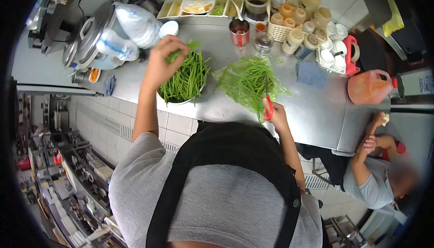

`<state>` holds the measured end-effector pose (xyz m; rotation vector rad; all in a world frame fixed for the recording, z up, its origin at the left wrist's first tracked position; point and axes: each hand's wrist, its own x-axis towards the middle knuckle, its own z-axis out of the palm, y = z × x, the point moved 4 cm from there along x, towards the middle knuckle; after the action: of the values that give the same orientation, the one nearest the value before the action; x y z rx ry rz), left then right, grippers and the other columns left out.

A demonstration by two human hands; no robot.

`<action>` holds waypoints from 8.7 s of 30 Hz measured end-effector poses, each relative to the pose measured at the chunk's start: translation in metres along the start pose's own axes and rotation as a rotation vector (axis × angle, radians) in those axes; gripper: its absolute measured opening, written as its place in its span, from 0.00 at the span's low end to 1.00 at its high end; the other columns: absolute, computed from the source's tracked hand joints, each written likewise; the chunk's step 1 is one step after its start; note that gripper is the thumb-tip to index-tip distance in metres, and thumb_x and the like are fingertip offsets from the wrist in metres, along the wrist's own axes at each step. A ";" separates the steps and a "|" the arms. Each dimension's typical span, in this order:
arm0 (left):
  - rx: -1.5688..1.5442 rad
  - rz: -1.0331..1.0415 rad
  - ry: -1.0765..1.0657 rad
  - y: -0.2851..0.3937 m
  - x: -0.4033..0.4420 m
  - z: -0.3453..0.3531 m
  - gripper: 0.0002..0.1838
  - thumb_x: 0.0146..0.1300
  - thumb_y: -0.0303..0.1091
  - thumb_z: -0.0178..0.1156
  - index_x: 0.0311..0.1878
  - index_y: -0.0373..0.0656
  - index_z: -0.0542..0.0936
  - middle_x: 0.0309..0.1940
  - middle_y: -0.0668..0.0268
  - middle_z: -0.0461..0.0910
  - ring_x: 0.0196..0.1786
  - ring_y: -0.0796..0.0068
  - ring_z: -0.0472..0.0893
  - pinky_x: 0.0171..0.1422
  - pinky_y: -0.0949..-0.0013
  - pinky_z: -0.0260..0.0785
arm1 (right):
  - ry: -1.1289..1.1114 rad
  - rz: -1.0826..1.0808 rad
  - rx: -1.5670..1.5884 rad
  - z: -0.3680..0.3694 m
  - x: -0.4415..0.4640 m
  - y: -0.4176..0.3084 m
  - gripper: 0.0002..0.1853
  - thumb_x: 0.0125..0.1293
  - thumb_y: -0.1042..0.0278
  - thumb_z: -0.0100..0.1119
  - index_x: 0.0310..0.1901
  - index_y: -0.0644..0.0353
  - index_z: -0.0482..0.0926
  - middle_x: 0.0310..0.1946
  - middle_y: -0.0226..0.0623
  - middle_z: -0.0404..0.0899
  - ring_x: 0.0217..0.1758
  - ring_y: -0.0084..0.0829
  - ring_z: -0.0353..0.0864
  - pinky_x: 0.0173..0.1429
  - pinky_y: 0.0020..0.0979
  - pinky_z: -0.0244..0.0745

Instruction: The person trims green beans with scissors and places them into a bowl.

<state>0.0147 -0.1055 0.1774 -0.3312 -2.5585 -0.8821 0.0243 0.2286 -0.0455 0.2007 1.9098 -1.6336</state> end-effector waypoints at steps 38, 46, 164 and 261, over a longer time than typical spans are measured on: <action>0.104 -0.611 -0.086 -0.136 -0.106 -0.012 0.08 0.52 0.25 0.60 0.37 0.36 0.80 0.33 0.56 0.80 0.35 0.63 0.80 0.40 0.67 0.72 | -0.097 -0.009 -0.046 0.015 0.002 -0.007 0.26 0.61 0.44 0.59 0.19 0.60 0.74 0.13 0.27 0.70 0.14 0.17 0.67 0.21 0.20 0.61; 0.080 -0.438 -0.199 -0.134 -0.084 0.011 0.08 0.51 0.29 0.66 0.35 0.40 0.82 0.32 0.58 0.80 0.31 0.66 0.78 0.38 0.67 0.71 | -0.111 -0.022 -0.055 0.017 0.005 -0.007 0.25 0.61 0.45 0.60 0.19 0.61 0.74 0.13 0.27 0.69 0.14 0.17 0.67 0.20 0.20 0.62; -0.946 -0.226 -0.029 -0.013 -0.002 0.243 0.11 0.72 0.36 0.43 0.48 0.40 0.69 0.43 0.63 0.77 0.47 0.75 0.74 0.58 0.68 0.63 | 0.213 -0.370 0.057 0.004 -0.006 -0.024 0.19 0.61 0.61 0.64 0.18 0.59 0.69 0.12 0.21 0.66 0.17 0.13 0.58 0.23 0.20 0.55; -0.101 -0.569 -0.336 -0.046 0.000 0.240 0.18 0.50 0.44 0.61 0.33 0.35 0.80 0.32 0.44 0.79 0.41 0.47 0.80 0.47 0.54 0.71 | 0.080 -0.080 0.068 -0.006 -0.008 0.015 0.26 0.59 0.43 0.61 0.18 0.60 0.73 0.12 0.26 0.69 0.14 0.17 0.67 0.21 0.20 0.62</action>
<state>-0.0738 0.0109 -0.0188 0.2651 -2.9841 -1.2421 0.0361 0.2398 -0.0531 0.2229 1.9460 -1.7692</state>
